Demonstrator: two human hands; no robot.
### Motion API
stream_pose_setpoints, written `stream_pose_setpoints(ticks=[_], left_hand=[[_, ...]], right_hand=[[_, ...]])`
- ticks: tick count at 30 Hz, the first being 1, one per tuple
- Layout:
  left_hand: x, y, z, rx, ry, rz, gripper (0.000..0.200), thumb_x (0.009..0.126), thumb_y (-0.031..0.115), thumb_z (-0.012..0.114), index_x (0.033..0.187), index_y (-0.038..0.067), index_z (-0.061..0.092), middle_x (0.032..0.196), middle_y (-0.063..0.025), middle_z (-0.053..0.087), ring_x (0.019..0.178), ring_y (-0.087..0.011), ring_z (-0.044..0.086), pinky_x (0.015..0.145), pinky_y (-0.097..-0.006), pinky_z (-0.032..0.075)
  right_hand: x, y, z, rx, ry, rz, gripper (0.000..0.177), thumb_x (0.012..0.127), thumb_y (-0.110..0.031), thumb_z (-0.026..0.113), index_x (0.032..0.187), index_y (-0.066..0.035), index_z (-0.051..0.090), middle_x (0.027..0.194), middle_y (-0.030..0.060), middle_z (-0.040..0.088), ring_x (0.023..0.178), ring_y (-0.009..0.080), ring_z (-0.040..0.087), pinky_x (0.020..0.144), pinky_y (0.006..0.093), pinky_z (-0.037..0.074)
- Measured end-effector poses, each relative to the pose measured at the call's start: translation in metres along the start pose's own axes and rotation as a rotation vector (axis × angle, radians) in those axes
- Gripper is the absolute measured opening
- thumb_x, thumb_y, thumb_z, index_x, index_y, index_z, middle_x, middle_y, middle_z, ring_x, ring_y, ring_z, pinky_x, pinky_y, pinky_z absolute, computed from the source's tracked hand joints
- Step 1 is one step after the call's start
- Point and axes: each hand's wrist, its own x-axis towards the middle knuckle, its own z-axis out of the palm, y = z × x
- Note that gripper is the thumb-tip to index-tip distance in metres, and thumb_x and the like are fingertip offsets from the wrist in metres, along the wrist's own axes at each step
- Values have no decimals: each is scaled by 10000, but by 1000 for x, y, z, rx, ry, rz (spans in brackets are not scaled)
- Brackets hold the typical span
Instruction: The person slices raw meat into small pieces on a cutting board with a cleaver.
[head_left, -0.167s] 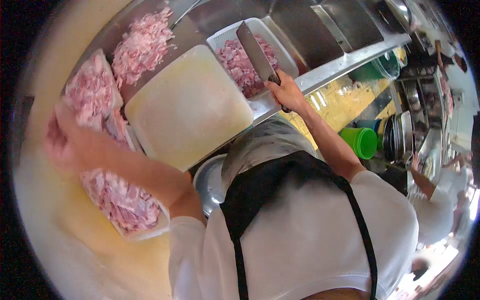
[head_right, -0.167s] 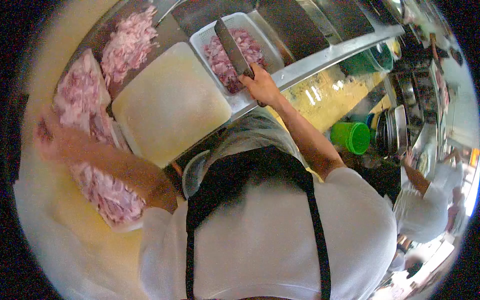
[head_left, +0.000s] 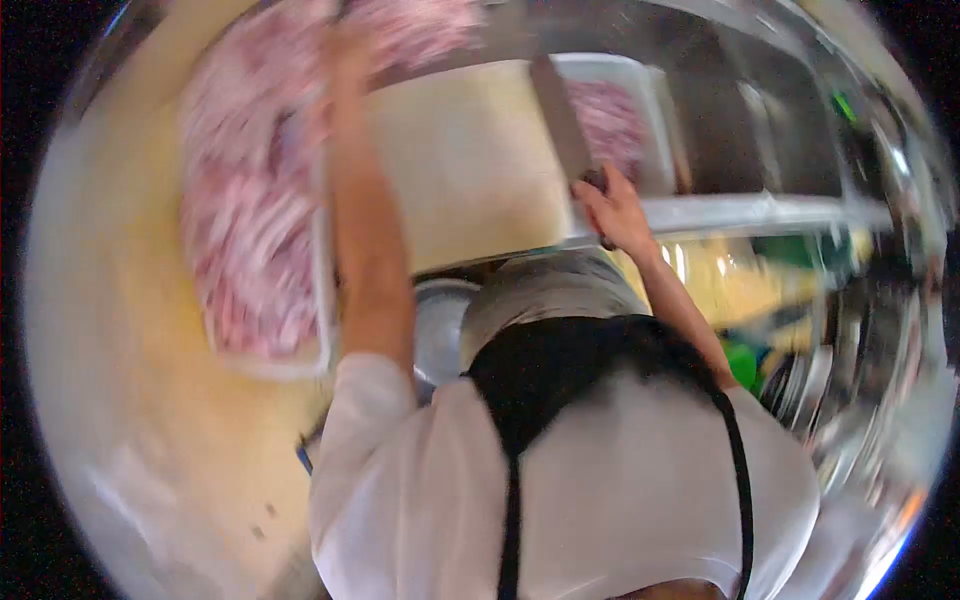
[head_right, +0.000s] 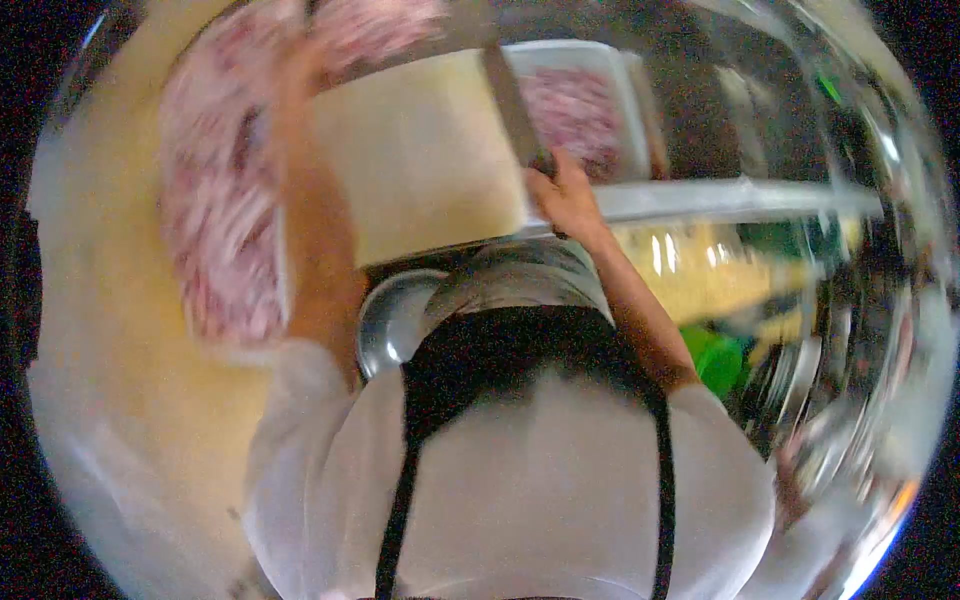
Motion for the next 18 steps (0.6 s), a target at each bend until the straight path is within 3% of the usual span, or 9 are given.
stream_pose_setpoints(ticks=[1,2,3,6,8,10,13,15,18], left_hand=[[4,-10,42,-488,-190,-469,607,861,415,609,1273,-24,533,1297,-202,580,1118,-314,579,995,-503,410],[-26,-8,50,194,80,-73,667,833,440,642,1293,-27,520,1307,-231,569,1194,-347,554,1067,-475,384],[-39,49,-3,-565,228,-262,658,838,417,655,1287,-43,515,1317,-252,550,1234,-376,522,1059,-468,395],[-107,87,-72,-388,138,-307,500,848,282,672,1234,-18,566,1205,-235,626,1107,-357,609,954,-438,472],[-140,83,-98,-466,6,-547,316,844,150,662,1128,13,646,1027,-203,695,919,-326,676,813,-397,522],[-167,75,-126,-379,110,-647,229,844,138,687,1029,2,684,835,-113,705,758,-188,664,705,-333,517],[-198,58,-181,-328,243,-733,194,851,121,658,995,-5,687,782,-101,680,695,-158,606,665,-320,491],[-211,49,-216,-197,306,-802,213,844,150,654,972,-15,691,782,-121,689,682,-174,620,660,-324,493],[-241,8,-255,3,329,-873,251,830,192,659,956,-22,695,801,-155,702,691,-223,650,673,-346,504]], right_hand=[[17,-19,16,53,-47,-57,291,911,-203,629,1093,-5,520,694,93,584,573,203,582,534,368,456],[22,-34,18,71,-107,-73,368,902,-194,635,1185,2,504,753,135,621,648,258,621,613,421,486],[32,-32,24,81,-191,-127,368,902,-194,635,1185,2,504,753,135,621,648,258,621,613,421,486],[25,-1,34,27,-338,-104,363,909,-189,630,1202,-15,504,770,163,619,695,343,622,644,457,479],[28,9,41,-78,-308,-230,321,917,-179,610,1167,-13,498,725,147,600,546,233,611,503,370,477],[39,33,42,-78,-328,-304,325,920,-174,602,1182,-17,490,707,143,592,530,236,610,491,375,473],[47,38,39,-166,-277,-636,341,922,-170,596,1202,-14,479,689,123,581,515,221,605,482,371,473],[47,17,28,-62,-487,-205,415,917,-217,617,1232,-2,454,861,245,625,786,451,623,672,516,481],[45,19,29,-7,-516,-163,453,921,-215,607,1287,-5,442,873,258,625,783,440,630,679,510,484]])
